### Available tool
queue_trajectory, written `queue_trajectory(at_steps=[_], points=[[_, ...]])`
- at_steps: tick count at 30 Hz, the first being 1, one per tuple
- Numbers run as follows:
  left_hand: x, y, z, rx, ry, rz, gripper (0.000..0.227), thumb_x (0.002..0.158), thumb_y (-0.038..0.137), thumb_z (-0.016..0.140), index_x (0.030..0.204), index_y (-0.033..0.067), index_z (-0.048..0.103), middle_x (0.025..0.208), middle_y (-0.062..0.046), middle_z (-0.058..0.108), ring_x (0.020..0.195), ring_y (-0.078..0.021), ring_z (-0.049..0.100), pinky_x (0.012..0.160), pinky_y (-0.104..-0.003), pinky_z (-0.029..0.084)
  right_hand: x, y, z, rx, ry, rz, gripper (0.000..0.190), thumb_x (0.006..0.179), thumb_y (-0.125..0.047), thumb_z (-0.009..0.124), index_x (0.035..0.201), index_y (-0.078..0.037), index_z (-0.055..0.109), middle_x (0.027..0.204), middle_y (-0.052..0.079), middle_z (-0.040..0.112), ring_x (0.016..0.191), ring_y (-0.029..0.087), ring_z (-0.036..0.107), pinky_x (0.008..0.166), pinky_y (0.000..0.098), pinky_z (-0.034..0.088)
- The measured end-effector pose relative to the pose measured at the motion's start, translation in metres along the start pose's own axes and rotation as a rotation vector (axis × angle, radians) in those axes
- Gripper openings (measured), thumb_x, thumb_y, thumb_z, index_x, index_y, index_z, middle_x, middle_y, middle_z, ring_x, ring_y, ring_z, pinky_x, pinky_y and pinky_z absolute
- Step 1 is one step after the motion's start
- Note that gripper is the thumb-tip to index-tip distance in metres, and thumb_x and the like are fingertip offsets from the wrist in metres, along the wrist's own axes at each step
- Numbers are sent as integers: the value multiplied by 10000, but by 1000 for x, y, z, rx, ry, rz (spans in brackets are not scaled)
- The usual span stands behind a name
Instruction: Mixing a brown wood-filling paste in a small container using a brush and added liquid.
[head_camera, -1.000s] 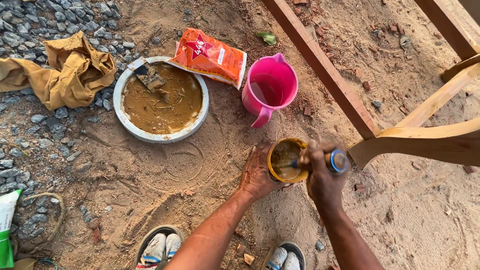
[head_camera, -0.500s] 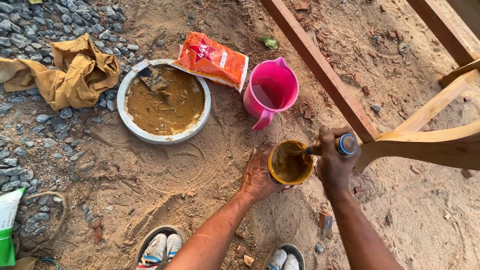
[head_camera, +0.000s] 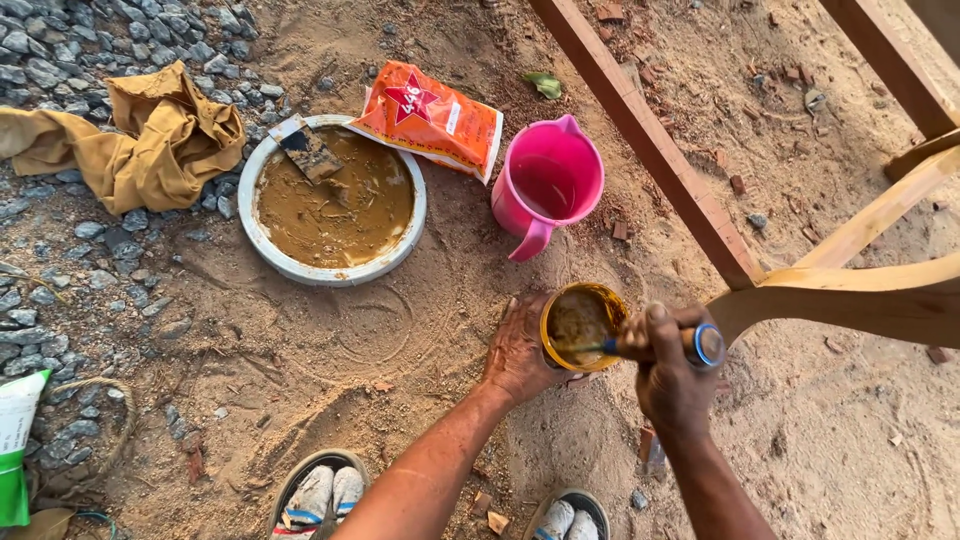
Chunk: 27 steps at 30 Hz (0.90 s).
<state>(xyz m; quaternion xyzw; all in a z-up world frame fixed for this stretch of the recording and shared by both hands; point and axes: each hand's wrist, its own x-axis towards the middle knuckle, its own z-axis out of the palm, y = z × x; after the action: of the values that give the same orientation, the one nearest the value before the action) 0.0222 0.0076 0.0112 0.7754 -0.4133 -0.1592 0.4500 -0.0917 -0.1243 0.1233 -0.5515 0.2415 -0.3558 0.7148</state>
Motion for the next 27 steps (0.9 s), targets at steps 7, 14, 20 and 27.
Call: queue_trajectory(at_steps=[7,14,20,27], points=[[2,6,-4,-10,-54,-60,1164,603,491,979,1515,255,294,1423,-73,482,1402,-285,444,1269,-516,229,13,-18,-8,-534,6,-76,192,987,-148,683,839,-87,577,801,56,646,729,123,687,651,332,663],[2,9,-9,-9,-28,-45,1140,595,510,963,1510,244,338,1434,-77,487,1406,-277,449,1266,-510,254,42,-2,25,-261,42,-159,155,1009,-120,688,927,-80,563,803,65,639,717,128,659,629,289,616],[1,0,2,36,-3,1,1174,606,523,960,1504,214,269,1417,-108,458,1390,-301,436,1236,-522,280,30,12,46,-97,4,-189,189,1014,-50,655,893,-93,517,776,52,591,698,134,618,618,285,564],[5,9,-7,36,-94,-67,1263,580,555,961,1519,215,188,1454,-97,411,1425,-293,375,1258,-508,199,-7,2,14,-164,-45,-9,166,978,-50,650,842,-73,558,757,91,613,661,168,647,599,336,593]])
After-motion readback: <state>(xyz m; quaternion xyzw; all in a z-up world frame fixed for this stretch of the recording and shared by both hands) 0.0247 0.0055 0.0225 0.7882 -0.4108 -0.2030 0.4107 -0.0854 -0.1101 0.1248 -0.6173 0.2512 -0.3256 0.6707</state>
